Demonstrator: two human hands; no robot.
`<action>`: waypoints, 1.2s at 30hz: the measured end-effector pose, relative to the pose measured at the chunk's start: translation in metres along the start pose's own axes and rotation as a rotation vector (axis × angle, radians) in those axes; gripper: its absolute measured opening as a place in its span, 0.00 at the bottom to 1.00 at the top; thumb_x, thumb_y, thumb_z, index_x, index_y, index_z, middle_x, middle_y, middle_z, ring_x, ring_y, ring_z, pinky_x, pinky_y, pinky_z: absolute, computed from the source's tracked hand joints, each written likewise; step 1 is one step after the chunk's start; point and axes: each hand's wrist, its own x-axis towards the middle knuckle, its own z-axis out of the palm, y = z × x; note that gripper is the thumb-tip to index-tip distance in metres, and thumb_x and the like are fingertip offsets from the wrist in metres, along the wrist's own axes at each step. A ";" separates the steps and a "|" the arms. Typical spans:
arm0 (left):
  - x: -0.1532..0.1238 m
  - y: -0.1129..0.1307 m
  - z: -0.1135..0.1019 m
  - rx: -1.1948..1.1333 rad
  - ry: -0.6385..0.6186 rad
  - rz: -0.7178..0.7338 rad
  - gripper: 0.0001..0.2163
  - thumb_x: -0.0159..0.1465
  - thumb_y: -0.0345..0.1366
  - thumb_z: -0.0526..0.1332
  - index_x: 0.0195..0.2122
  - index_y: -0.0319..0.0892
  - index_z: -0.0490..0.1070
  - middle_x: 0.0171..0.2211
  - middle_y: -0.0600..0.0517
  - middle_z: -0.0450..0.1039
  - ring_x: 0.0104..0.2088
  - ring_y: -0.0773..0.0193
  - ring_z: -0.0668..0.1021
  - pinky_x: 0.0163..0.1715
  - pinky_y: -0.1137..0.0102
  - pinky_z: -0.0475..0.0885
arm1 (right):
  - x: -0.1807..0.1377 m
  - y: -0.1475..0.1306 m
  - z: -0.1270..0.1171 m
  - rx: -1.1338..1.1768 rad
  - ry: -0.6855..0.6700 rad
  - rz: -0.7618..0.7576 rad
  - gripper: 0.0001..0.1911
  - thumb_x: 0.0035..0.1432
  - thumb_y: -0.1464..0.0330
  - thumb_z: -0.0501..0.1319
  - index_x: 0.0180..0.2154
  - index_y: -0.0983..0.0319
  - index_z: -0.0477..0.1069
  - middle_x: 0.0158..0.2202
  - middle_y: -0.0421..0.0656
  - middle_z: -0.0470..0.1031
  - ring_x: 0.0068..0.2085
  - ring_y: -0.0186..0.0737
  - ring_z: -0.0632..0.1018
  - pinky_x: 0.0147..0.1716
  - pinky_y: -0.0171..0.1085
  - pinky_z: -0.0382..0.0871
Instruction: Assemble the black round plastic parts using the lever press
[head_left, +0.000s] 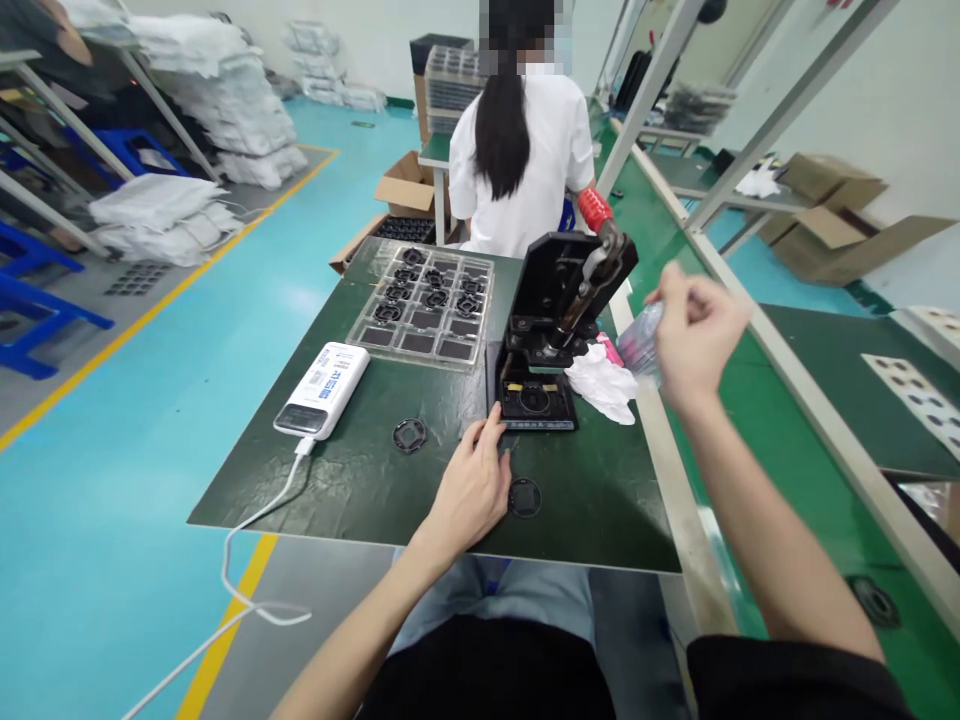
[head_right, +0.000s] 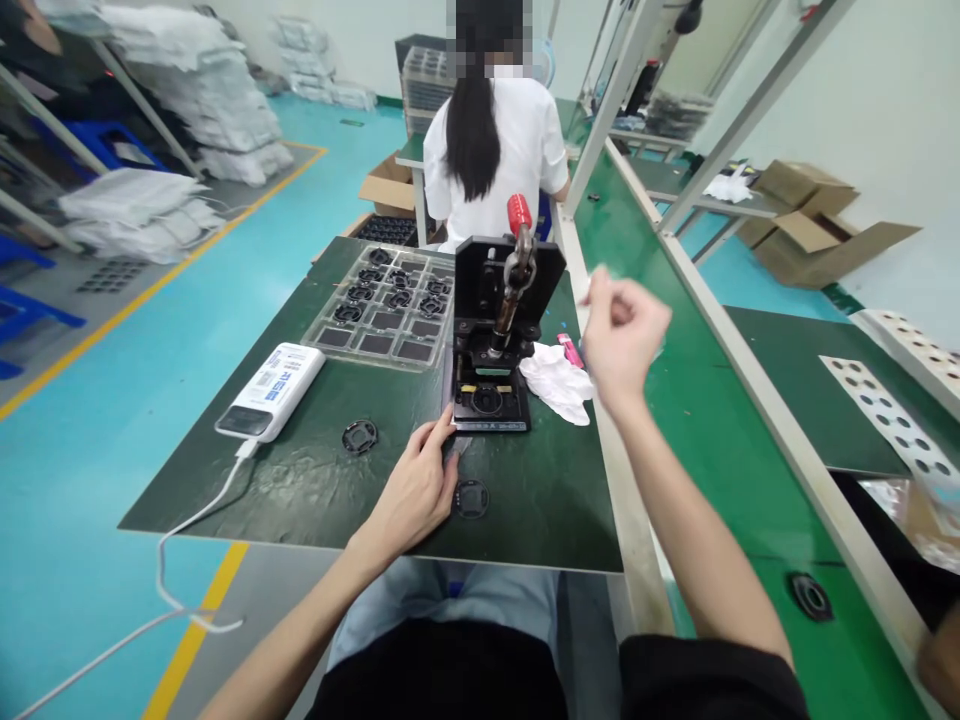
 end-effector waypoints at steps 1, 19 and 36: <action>0.000 0.000 -0.002 -0.014 0.034 -0.014 0.19 0.72 0.27 0.52 0.63 0.32 0.58 0.63 0.32 0.67 0.61 0.46 0.72 0.58 0.51 0.74 | -0.026 0.008 -0.002 -0.035 -0.075 -0.036 0.29 0.66 0.43 0.54 0.23 0.55 0.69 0.20 0.41 0.69 0.22 0.40 0.67 0.24 0.42 0.61; -0.023 0.014 -0.009 -0.241 -0.107 0.056 0.15 0.72 0.42 0.59 0.57 0.44 0.66 0.48 0.44 0.78 0.48 0.53 0.81 0.46 0.59 0.80 | -0.078 0.033 -0.034 -0.544 -0.533 -0.164 0.19 0.57 0.51 0.67 0.36 0.61 0.77 0.36 0.48 0.81 0.40 0.50 0.78 0.42 0.45 0.70; -0.015 0.014 -0.002 -0.239 -0.098 0.063 0.15 0.71 0.46 0.60 0.54 0.46 0.69 0.46 0.46 0.79 0.46 0.52 0.82 0.44 0.59 0.79 | -0.039 0.218 -0.265 -0.707 0.122 0.110 0.24 0.57 0.48 0.66 0.22 0.55 0.63 0.19 0.40 0.60 0.33 0.49 0.73 0.38 0.49 0.67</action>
